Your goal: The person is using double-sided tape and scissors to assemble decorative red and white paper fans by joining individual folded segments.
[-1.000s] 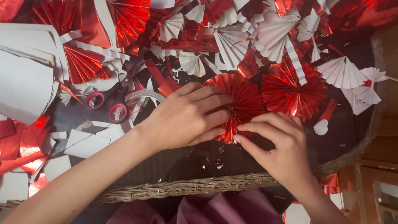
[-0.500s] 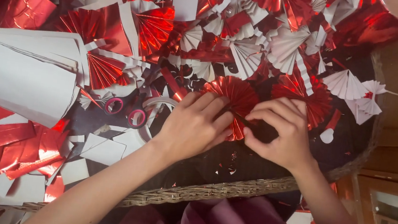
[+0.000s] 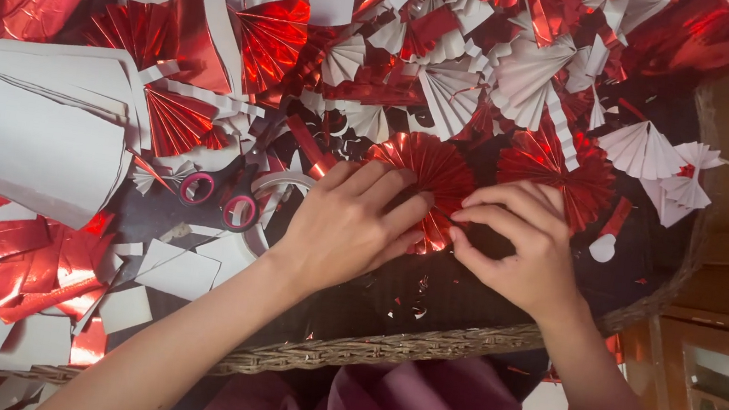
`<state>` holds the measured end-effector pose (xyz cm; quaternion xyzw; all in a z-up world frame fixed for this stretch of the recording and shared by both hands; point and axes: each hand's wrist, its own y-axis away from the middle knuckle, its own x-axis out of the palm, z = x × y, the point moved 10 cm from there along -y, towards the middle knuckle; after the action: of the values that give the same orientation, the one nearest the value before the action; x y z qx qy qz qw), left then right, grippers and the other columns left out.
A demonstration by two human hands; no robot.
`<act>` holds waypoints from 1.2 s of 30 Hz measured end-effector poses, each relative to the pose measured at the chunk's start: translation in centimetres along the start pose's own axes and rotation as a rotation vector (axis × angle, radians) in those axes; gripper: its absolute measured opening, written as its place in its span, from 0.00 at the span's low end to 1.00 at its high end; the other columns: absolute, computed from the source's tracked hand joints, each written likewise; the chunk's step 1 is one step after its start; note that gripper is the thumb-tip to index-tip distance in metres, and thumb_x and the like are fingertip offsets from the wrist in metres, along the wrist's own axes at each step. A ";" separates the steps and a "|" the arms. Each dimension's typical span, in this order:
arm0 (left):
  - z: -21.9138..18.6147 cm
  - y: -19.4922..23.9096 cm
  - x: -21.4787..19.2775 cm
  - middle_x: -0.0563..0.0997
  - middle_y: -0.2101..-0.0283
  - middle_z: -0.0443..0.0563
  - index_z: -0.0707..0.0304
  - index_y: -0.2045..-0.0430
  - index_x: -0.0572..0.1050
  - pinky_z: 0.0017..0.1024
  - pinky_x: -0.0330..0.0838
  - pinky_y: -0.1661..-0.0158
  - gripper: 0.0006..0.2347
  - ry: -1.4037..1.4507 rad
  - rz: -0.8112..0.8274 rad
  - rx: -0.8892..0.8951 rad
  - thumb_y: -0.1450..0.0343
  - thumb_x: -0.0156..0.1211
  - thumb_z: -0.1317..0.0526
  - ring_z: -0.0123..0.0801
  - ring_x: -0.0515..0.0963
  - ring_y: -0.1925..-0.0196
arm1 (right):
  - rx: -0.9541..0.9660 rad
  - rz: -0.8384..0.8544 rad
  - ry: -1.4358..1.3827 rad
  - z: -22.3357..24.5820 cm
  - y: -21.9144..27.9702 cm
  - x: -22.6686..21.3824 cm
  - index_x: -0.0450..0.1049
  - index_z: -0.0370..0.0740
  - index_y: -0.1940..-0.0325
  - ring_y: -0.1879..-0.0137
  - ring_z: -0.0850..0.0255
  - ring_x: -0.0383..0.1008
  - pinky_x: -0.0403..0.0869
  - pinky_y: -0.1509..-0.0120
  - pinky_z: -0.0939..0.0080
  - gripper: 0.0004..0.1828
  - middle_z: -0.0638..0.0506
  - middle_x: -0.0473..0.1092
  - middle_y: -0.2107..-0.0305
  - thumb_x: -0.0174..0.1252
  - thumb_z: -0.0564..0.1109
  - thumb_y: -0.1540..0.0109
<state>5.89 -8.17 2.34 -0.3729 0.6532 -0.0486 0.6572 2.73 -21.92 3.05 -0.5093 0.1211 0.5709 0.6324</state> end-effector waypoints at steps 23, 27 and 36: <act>0.1 -0.2 0.2 0.78 0.57 0.51 0.52 0.59 0.80 0.35 0.71 0.58 0.11 0.007 -0.011 -0.008 0.29 0.65 0.50 0.40 0.78 0.54 | 0.044 -0.062 0.024 -0.1 0.2 -0.2 0.78 0.47 0.71 0.59 0.62 0.77 0.68 0.47 0.61 0.08 0.60 0.77 0.63 0.71 0.37 0.46; 0.0 -0.3 -0.1 0.78 0.57 0.51 0.52 0.60 0.81 0.35 0.71 0.58 0.11 -0.001 -0.019 -0.013 0.30 0.66 0.50 0.41 0.78 0.54 | 0.035 -0.055 0.030 0.2 -0.1 -0.3 0.78 0.47 0.71 0.58 0.61 0.76 0.67 0.47 0.60 0.08 0.60 0.76 0.63 0.70 0.37 0.45; 0.0 -0.2 -0.1 0.78 0.57 0.51 0.51 0.60 0.81 0.35 0.71 0.58 0.10 -0.015 -0.040 -0.012 0.30 0.66 0.51 0.41 0.78 0.54 | 0.049 -0.045 -0.005 0.0 0.0 -0.3 0.80 0.48 0.70 0.57 0.62 0.76 0.66 0.46 0.60 0.07 0.60 0.76 0.63 0.71 0.38 0.46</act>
<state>5.91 -8.26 2.50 -0.3903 0.6409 -0.0552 0.6586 2.58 -22.09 3.28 -0.4950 0.1219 0.5546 0.6577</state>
